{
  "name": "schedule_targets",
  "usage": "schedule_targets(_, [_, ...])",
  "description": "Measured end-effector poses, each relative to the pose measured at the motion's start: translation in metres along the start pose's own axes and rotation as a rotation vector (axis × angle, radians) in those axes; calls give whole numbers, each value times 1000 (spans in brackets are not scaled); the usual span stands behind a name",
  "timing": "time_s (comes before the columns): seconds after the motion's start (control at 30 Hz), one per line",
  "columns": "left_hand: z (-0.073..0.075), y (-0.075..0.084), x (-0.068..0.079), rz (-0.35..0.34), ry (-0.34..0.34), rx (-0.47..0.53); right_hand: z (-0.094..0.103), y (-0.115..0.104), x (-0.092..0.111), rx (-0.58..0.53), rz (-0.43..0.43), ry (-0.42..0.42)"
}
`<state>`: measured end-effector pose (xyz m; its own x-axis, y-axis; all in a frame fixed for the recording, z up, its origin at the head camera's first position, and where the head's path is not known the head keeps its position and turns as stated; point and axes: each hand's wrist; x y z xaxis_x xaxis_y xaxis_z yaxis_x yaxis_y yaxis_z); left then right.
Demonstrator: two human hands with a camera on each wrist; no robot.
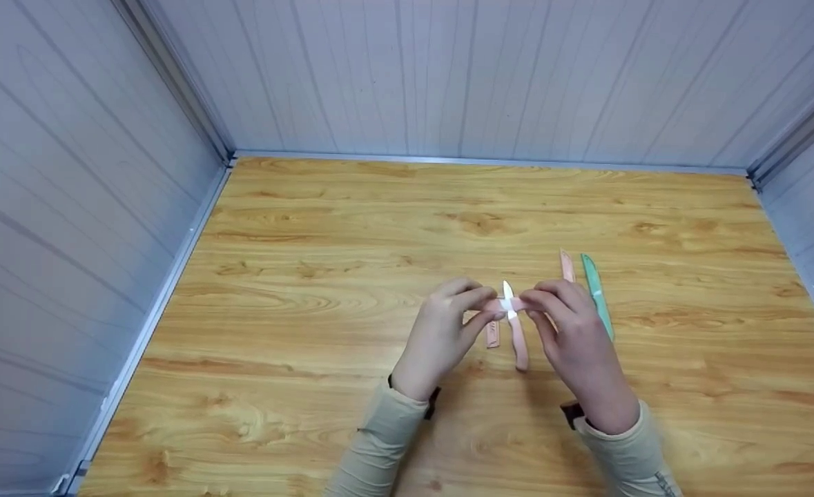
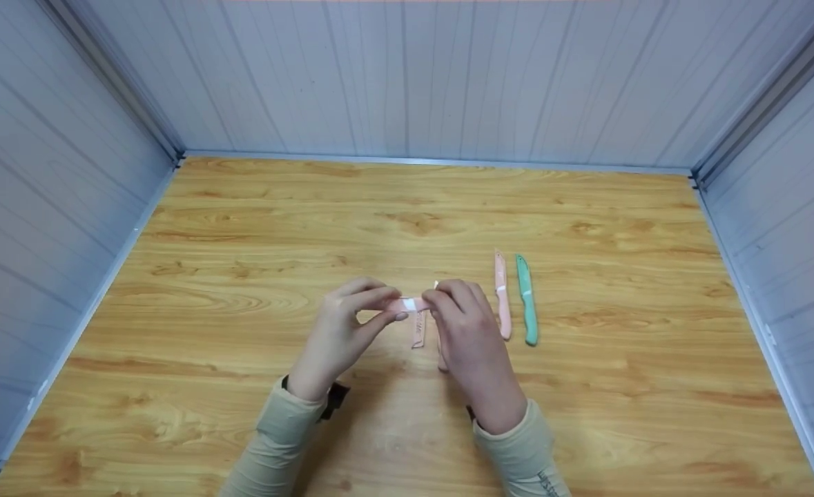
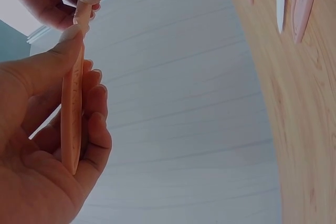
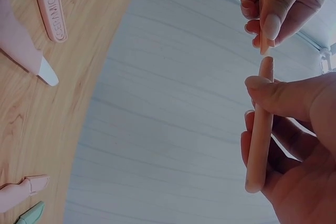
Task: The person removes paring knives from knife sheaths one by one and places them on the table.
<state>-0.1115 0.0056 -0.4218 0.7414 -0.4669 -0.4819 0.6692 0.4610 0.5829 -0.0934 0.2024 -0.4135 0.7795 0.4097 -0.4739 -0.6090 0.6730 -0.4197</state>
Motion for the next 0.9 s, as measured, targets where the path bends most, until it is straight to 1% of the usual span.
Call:
schedule_targets(0.17, [1, 0, 0, 15, 5, -2, -1, 1, 0, 4, 37, 36])
schedule_targets(0.3, [2, 0, 0, 33, 4, 15, -2, 1, 0, -5, 44, 48])
schedule_targets(0.57, [3, -1, 0, 38, -15, 65, -2, 2, 1, -23, -8, 4])
schedule_targets(0.73, [4, -1, 0, 50, -28, 64, -3, 3, 1, -16, -2, 5])
schedule_targets(0.9, [4, -1, 0, 50, -25, 61, -2, 2, 1, -16, -9, -5])
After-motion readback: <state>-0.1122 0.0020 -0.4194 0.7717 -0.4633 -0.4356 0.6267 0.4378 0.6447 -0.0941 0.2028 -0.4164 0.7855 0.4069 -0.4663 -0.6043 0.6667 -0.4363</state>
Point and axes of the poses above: each hand's wrist, its own x-axis away from the middle knuckle, its own z-axis out of the back of the hand, y = z × x, and after that the axes turned 11 degrees about -y, right-handed
